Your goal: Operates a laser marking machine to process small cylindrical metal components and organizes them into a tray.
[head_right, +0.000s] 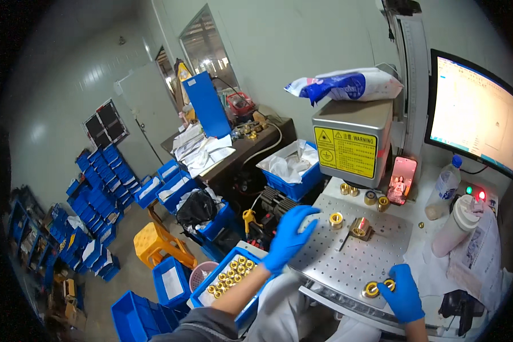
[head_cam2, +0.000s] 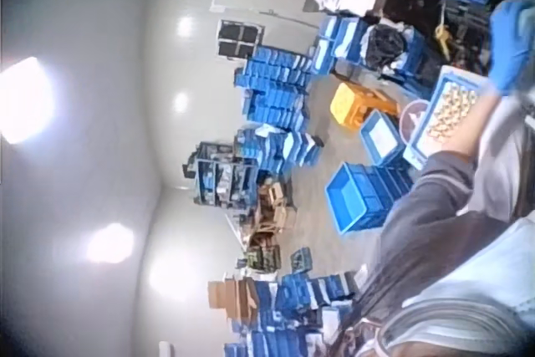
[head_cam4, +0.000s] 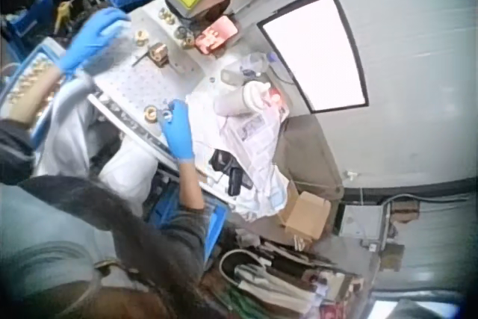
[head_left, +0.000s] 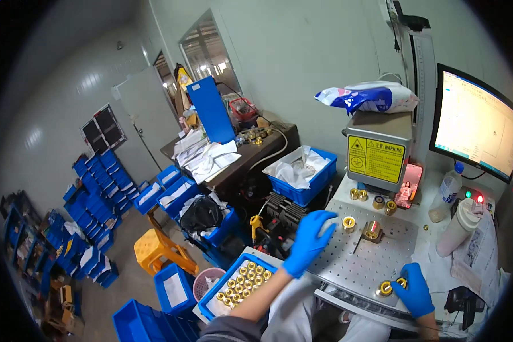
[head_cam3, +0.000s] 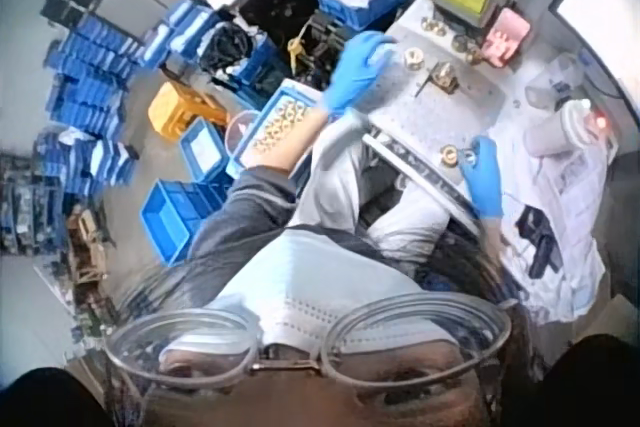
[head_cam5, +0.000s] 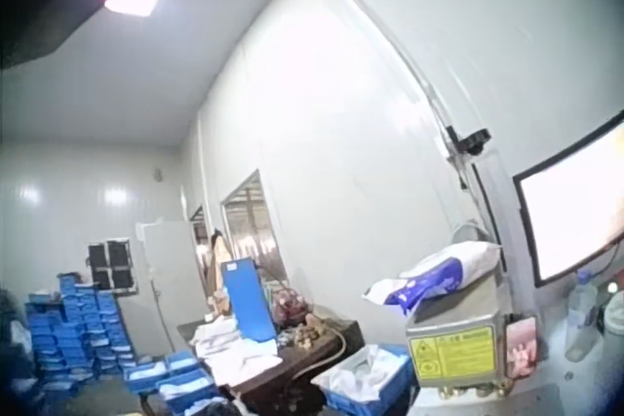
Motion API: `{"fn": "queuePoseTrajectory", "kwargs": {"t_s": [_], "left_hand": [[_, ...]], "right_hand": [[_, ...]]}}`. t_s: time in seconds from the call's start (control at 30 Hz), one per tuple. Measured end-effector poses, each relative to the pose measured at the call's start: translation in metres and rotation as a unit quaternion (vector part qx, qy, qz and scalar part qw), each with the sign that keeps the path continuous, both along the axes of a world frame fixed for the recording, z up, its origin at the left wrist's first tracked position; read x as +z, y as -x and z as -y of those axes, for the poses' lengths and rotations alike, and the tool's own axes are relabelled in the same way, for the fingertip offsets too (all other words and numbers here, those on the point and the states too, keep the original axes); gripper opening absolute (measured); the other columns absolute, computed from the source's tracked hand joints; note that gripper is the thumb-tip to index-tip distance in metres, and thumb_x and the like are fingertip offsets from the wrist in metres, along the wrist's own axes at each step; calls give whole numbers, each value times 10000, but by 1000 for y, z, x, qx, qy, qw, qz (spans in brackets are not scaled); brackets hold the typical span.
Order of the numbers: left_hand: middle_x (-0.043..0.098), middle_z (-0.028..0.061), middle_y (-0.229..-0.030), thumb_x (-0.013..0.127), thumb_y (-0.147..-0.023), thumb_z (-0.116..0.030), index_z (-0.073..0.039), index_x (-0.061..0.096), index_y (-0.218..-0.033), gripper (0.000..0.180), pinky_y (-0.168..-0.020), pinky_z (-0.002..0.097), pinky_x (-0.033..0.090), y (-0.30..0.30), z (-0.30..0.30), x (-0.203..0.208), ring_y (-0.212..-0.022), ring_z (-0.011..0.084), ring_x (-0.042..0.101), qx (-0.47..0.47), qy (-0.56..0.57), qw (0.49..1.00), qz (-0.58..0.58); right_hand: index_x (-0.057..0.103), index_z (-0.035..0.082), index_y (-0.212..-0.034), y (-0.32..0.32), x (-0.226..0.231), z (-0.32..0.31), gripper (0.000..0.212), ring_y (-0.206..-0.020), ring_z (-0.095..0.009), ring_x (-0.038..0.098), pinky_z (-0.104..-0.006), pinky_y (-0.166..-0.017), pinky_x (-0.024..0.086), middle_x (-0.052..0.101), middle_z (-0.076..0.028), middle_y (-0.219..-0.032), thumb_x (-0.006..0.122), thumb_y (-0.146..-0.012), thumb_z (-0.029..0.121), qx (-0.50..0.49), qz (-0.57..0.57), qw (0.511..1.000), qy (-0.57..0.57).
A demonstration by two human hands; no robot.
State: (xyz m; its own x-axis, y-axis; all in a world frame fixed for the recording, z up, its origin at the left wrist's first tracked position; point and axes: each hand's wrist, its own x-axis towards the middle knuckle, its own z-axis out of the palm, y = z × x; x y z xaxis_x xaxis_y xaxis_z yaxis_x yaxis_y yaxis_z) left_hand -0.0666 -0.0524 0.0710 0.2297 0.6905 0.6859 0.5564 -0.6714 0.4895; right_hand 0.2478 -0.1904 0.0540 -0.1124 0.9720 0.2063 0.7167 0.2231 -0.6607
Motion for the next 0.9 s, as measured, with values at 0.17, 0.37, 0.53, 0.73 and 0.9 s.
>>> {"fn": "queuePoseTrajectory", "kwargs": {"t_s": [0.17, 0.37, 0.53, 0.73, 0.9], "left_hand": [[595, 177, -1072, 600, -891, -180, -40, 586, -1127, 274, -875, 425, 432, -59, -43, -32, -1005, 374, 553, 34, -51, 988, 145], [589, 179, -1050, 564, -899, -148, -46, 577, -1116, 239, -858, 440, 434, -66, -43, -63, -978, 386, 548, 68, -89, 986, 126], [589, 190, -1014, 559, -902, -158, -33, 575, -1090, 226, -834, 433, 443, -66, -37, -76, -960, 372, 564, 44, -42, 985, 164], [591, 201, -1024, 543, -917, -187, -18, 577, -1085, 241, -849, 446, 442, -71, -43, -93, -973, 385, 559, 34, -28, 982, 182], [584, 229, -964, 557, -896, -177, 4, 584, -996, 208, -831, 458, 443, -58, -54, -82, -910, 400, 553, 42, -35, 983, 174]], "right_hand": [[577, 8, -775, 2, -36, -3, 219, -731, -347, 554, -394, -726, 466, 544, -191, -890, 730, -761, 164, -20, 0, 991, -134], [563, 34, -829, 7, -11, 9, 364, -812, -325, 556, -400, -737, 457, 551, -162, -874, 712, -796, 365, 16, 152, 972, -178], [607, 29, -1081, -27, -51, 3, 272, -1086, -353, 562, -399, -933, 454, 562, -260, -1193, 607, -888, 220, 61, 191, 970, -141], [644, 17, -991, -38, -53, 18, 205, -887, -370, 591, -424, -772, 488, 626, -228, -1042, 561, -900, 181, 24, 156, 977, -146], [624, 32, -940, -31, -50, -68, 225, -813, -129, 540, -315, -734, 454, 600, -48, -869, 534, -974, 236, -105, -193, 975, -12]]}}
